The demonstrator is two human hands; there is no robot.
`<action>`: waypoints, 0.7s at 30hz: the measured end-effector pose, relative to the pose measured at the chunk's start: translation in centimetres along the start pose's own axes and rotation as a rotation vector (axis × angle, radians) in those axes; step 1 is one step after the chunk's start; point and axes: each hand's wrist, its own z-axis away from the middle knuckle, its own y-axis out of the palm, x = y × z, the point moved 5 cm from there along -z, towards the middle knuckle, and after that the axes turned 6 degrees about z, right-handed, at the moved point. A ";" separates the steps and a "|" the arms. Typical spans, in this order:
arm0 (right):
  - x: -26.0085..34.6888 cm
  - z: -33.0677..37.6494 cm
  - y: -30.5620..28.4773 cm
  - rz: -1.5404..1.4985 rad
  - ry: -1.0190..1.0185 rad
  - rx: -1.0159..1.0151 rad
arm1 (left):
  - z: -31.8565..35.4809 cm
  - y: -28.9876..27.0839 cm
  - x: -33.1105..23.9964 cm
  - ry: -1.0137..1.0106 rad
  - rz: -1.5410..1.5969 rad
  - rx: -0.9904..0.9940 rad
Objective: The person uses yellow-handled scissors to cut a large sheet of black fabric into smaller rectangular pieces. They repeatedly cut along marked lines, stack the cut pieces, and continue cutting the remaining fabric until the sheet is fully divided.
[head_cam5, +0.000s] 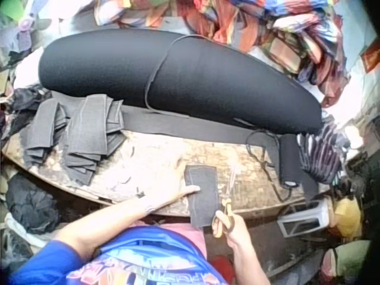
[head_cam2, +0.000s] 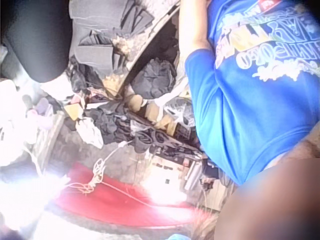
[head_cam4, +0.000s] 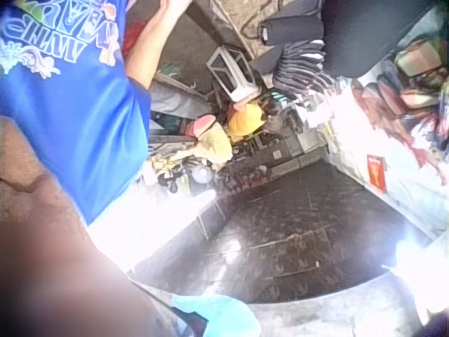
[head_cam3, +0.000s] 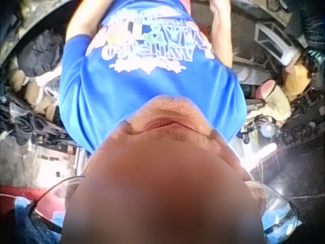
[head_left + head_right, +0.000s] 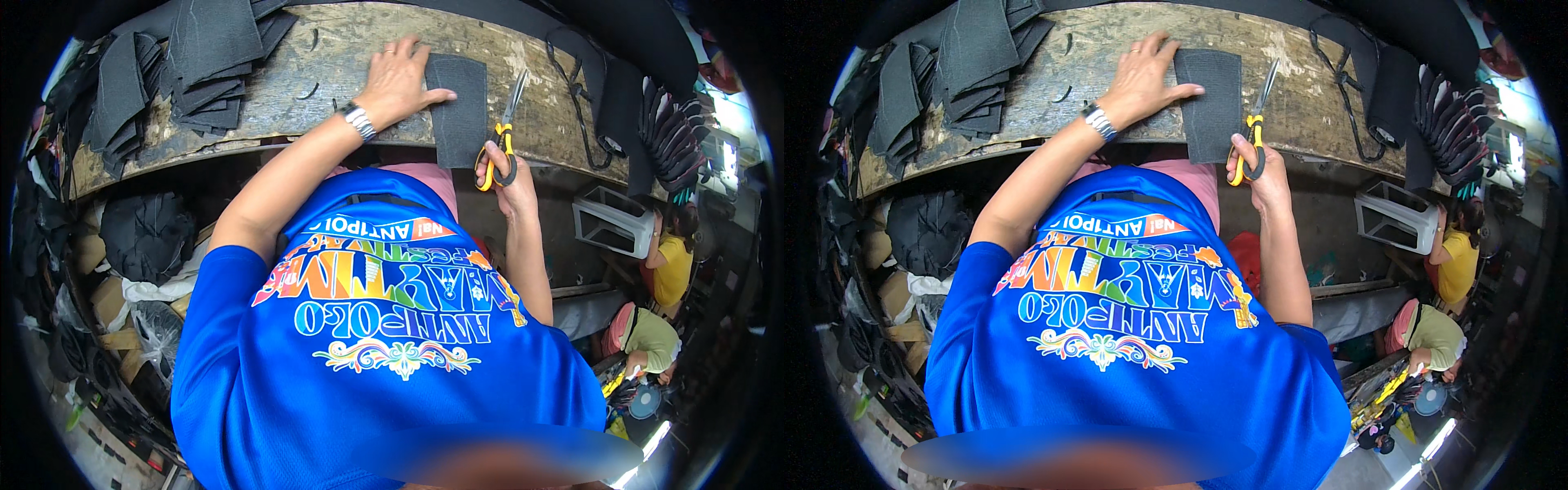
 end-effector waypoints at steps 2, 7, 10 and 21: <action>0.0 -0.1 -0.4 0.043 -0.025 -0.024 | -1.0 1.0 -0.3 -0.005 -0.042 0.009; 0.9 -1.8 -3.5 0.288 -0.126 -0.126 | -1.5 1.8 0.6 -0.005 0.096 0.094; 2.9 -3.4 -5.6 0.633 -0.209 -0.256 | -0.9 1.4 0.8 0.039 0.157 0.076; 4.1 -5.8 -1.0 0.497 -0.164 0.049 | 1.3 -3.1 4.4 -0.251 1.327 -0.123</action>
